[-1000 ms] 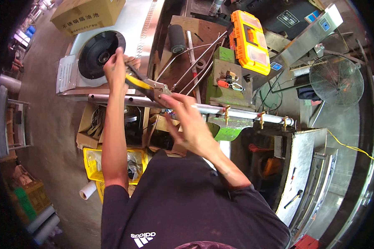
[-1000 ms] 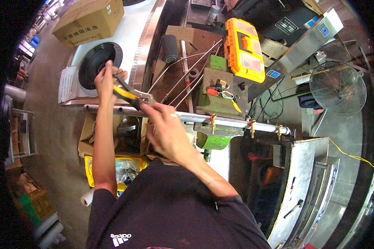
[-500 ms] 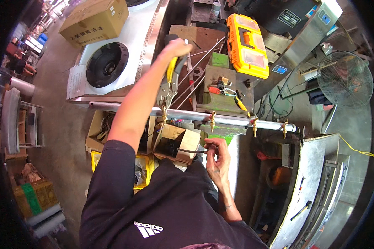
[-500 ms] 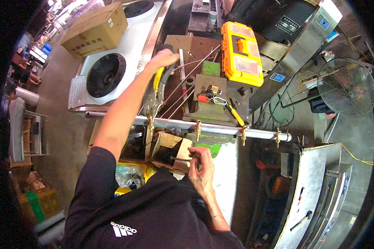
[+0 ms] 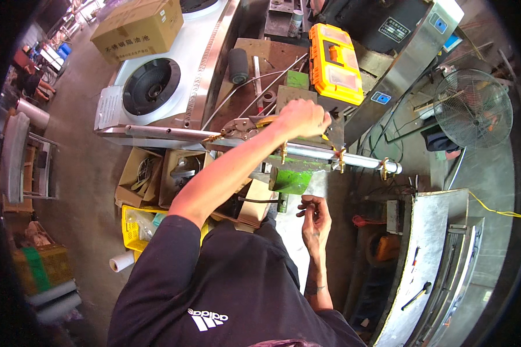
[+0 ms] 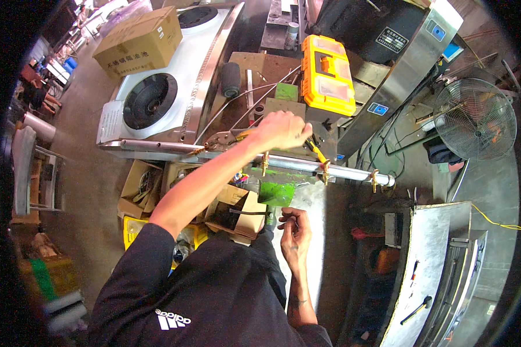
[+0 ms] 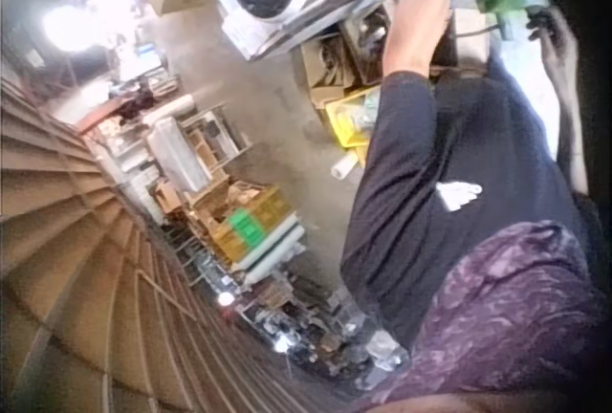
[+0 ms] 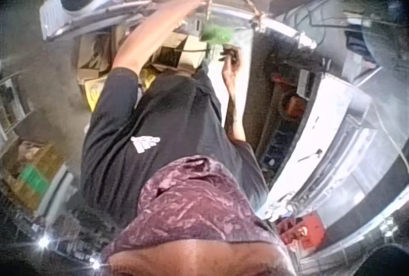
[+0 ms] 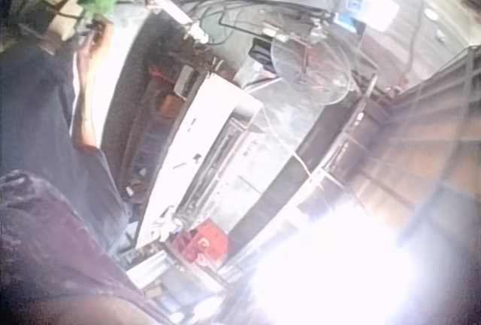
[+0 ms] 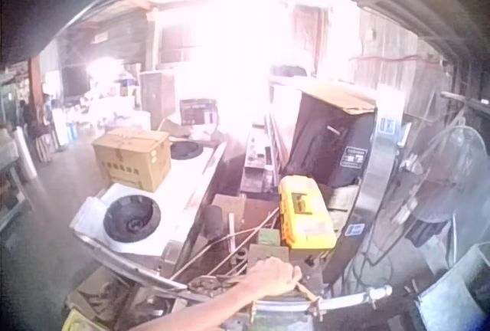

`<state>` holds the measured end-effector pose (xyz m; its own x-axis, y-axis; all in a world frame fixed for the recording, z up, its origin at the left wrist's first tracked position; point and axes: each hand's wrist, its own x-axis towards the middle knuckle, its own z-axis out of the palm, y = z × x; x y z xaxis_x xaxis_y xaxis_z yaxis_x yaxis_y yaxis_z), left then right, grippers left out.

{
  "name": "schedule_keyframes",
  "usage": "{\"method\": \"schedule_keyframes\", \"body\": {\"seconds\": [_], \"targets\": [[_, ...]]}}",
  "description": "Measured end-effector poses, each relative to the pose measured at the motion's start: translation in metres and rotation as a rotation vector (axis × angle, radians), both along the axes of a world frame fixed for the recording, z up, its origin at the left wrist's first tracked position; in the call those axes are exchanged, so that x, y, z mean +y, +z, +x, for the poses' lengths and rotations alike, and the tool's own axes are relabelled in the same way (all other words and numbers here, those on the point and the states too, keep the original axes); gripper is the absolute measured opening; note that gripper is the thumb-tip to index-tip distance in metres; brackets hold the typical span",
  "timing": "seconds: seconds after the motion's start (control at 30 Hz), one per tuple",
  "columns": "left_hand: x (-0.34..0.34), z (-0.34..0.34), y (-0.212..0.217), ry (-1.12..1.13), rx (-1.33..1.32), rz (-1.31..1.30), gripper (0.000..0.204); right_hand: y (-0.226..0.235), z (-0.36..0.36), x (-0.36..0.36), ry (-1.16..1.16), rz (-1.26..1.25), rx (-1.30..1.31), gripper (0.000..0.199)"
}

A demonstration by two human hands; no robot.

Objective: The person assembles a metal frame by securing brass fittings with wire ties using pliers. They apply adhesive from a tube to the fittings before tightening the ties. The work occurs at a metal workbench in a workshop with tools and parts nearby.

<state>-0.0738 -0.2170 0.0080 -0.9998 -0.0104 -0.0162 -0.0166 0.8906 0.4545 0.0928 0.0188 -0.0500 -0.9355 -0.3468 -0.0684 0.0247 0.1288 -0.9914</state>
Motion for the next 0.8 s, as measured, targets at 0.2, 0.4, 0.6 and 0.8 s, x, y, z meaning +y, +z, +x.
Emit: {"method": "schedule_keyframes", "body": {"seconds": [0.2, 0.4, 0.6, 0.8], "targets": [[0.038, 0.072, 0.008, -0.126, 0.164, 0.101, 0.055, 0.003, -0.011, 0.016, -0.085, -0.086, -0.016, 0.022], [0.040, 0.145, 0.006, -0.367, 0.359, 0.112, 0.050, 0.025, -0.048, 0.017, -0.021, -0.003, 0.233, 0.020], [0.027, 0.201, 0.005, -0.514, 0.434, 0.064, 0.044, 0.064, -0.076, -0.052, 0.635, 0.409, 0.808, 0.050], [0.001, 0.250, 0.007, -0.675, 0.246, -0.062, 0.034, 0.083, -0.065, -0.150, 1.295, 0.385, 1.208, 0.058]]}}
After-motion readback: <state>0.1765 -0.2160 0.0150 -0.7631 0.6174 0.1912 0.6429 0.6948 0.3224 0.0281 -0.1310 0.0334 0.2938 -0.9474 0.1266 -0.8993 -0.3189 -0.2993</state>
